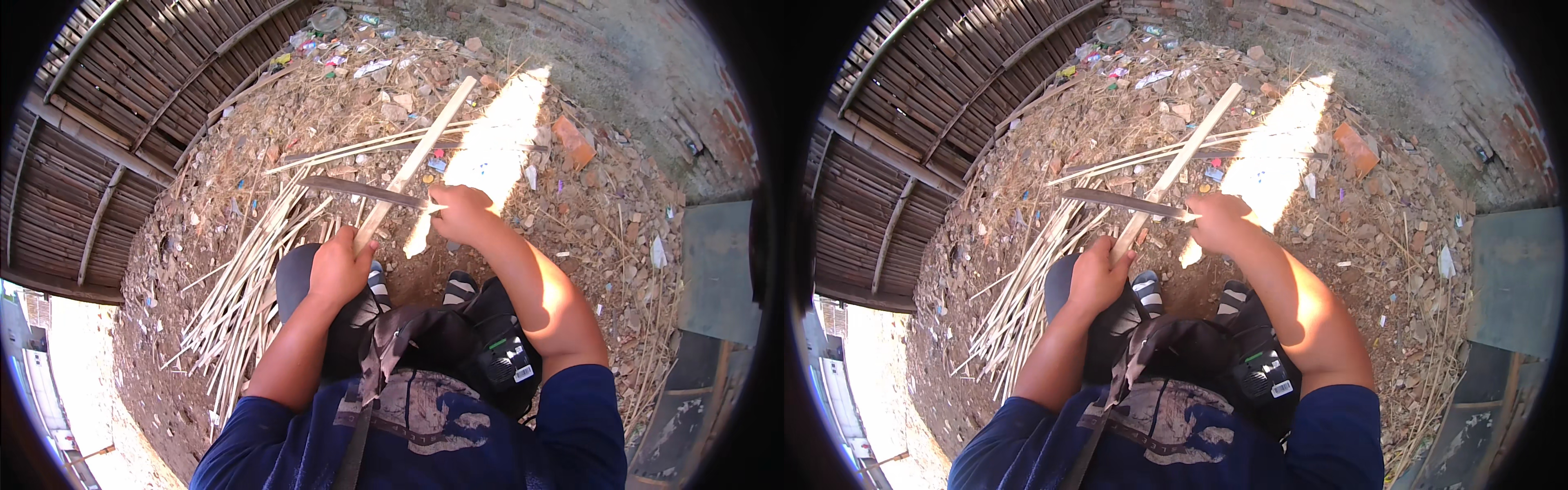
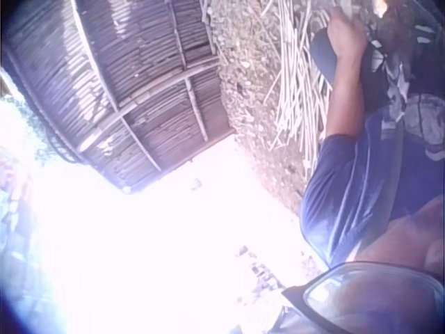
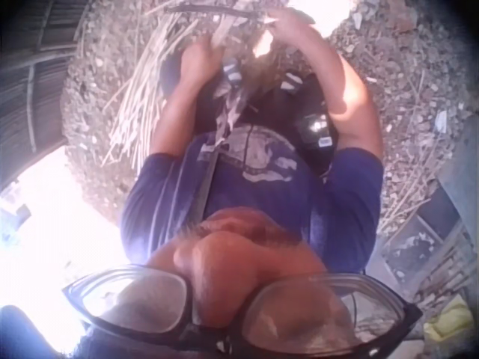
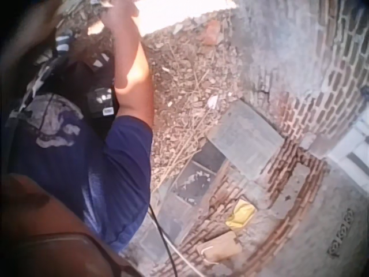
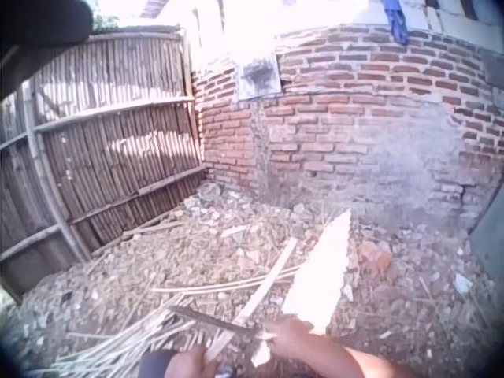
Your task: The person shaves a piece of bamboo using a knife while sitting outdoors. The person holds the bamboo strip with one hand and draws the knife along its surface with the other.
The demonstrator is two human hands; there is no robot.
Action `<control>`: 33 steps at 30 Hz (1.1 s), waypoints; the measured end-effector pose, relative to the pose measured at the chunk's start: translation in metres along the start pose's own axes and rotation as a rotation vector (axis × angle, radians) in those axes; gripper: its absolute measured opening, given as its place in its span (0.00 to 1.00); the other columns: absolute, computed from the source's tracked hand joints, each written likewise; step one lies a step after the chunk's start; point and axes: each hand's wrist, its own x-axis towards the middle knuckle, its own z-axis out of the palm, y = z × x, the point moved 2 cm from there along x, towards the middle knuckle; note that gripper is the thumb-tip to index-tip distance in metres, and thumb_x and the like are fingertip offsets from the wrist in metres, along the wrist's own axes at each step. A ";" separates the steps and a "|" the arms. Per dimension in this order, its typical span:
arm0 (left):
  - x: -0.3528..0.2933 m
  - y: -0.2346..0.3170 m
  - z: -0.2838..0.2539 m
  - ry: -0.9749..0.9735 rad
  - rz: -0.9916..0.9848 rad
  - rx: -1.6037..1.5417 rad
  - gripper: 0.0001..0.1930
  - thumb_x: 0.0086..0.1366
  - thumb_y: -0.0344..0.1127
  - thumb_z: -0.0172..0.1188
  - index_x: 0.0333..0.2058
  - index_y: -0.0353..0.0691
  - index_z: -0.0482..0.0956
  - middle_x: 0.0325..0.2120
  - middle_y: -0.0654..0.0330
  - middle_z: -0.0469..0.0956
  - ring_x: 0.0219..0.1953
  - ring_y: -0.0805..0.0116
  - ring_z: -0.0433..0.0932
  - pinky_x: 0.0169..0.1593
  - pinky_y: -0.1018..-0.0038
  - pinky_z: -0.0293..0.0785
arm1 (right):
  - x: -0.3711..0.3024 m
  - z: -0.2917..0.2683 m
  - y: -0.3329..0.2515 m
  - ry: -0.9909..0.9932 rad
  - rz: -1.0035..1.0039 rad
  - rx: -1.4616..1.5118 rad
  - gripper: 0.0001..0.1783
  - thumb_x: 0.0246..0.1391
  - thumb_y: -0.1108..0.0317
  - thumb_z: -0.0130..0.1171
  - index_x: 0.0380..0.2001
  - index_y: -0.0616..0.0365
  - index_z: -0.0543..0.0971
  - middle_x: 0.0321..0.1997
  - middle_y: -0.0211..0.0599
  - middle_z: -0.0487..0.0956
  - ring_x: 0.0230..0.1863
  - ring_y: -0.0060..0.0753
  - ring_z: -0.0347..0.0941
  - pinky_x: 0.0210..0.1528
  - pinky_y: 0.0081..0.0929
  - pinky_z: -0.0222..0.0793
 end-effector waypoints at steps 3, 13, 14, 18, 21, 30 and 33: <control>0.000 0.006 -0.007 -0.025 -0.001 -0.021 0.21 0.68 0.46 0.63 0.43 0.29 0.77 0.30 0.39 0.82 0.35 0.38 0.82 0.41 0.50 0.76 | -0.002 0.004 -0.001 0.008 -0.011 -0.038 0.18 0.50 0.61 0.65 0.45 0.50 0.77 0.34 0.45 0.84 0.40 0.53 0.82 0.44 0.50 0.77; -0.002 0.001 -0.006 -0.016 -0.045 -0.052 0.21 0.67 0.46 0.63 0.45 0.30 0.78 0.30 0.39 0.82 0.35 0.38 0.82 0.41 0.51 0.77 | 0.005 0.010 -0.002 0.090 -0.072 -0.051 0.17 0.50 0.62 0.64 0.44 0.51 0.76 0.33 0.43 0.83 0.40 0.53 0.82 0.43 0.49 0.77; -0.002 0.001 -0.005 -0.012 -0.028 -0.062 0.21 0.67 0.45 0.63 0.45 0.30 0.78 0.30 0.39 0.82 0.35 0.39 0.82 0.41 0.51 0.77 | 0.008 0.007 0.000 0.040 -0.041 -0.045 0.17 0.50 0.62 0.64 0.44 0.51 0.76 0.33 0.43 0.83 0.40 0.53 0.82 0.43 0.49 0.77; 0.003 0.004 -0.002 -0.043 -0.015 -0.062 0.19 0.67 0.45 0.64 0.45 0.32 0.79 0.29 0.42 0.83 0.34 0.41 0.83 0.40 0.54 0.77 | 0.021 0.019 0.024 0.063 0.040 -0.042 0.17 0.45 0.62 0.68 0.39 0.48 0.77 0.30 0.40 0.83 0.35 0.52 0.82 0.36 0.50 0.74; 0.001 0.002 -0.003 -0.037 -0.011 -0.098 0.18 0.67 0.44 0.63 0.44 0.31 0.78 0.30 0.41 0.82 0.35 0.40 0.83 0.40 0.52 0.77 | 0.010 0.023 0.015 0.207 -0.076 -0.046 0.16 0.42 0.61 0.70 0.36 0.47 0.77 0.28 0.37 0.82 0.33 0.51 0.81 0.34 0.51 0.73; 0.005 -0.001 0.003 -0.026 0.027 -0.093 0.18 0.68 0.45 0.63 0.44 0.33 0.79 0.28 0.42 0.82 0.34 0.41 0.83 0.39 0.55 0.76 | 0.017 0.011 0.017 -0.038 0.093 -0.071 0.20 0.53 0.58 0.66 0.47 0.49 0.74 0.43 0.42 0.83 0.46 0.53 0.82 0.47 0.50 0.79; 0.004 0.002 -0.001 -0.045 0.011 -0.145 0.19 0.68 0.44 0.62 0.46 0.31 0.79 0.30 0.42 0.82 0.35 0.41 0.83 0.41 0.54 0.77 | 0.009 0.001 0.005 -0.038 0.015 -0.102 0.19 0.54 0.58 0.65 0.47 0.50 0.75 0.42 0.43 0.84 0.45 0.54 0.82 0.47 0.49 0.79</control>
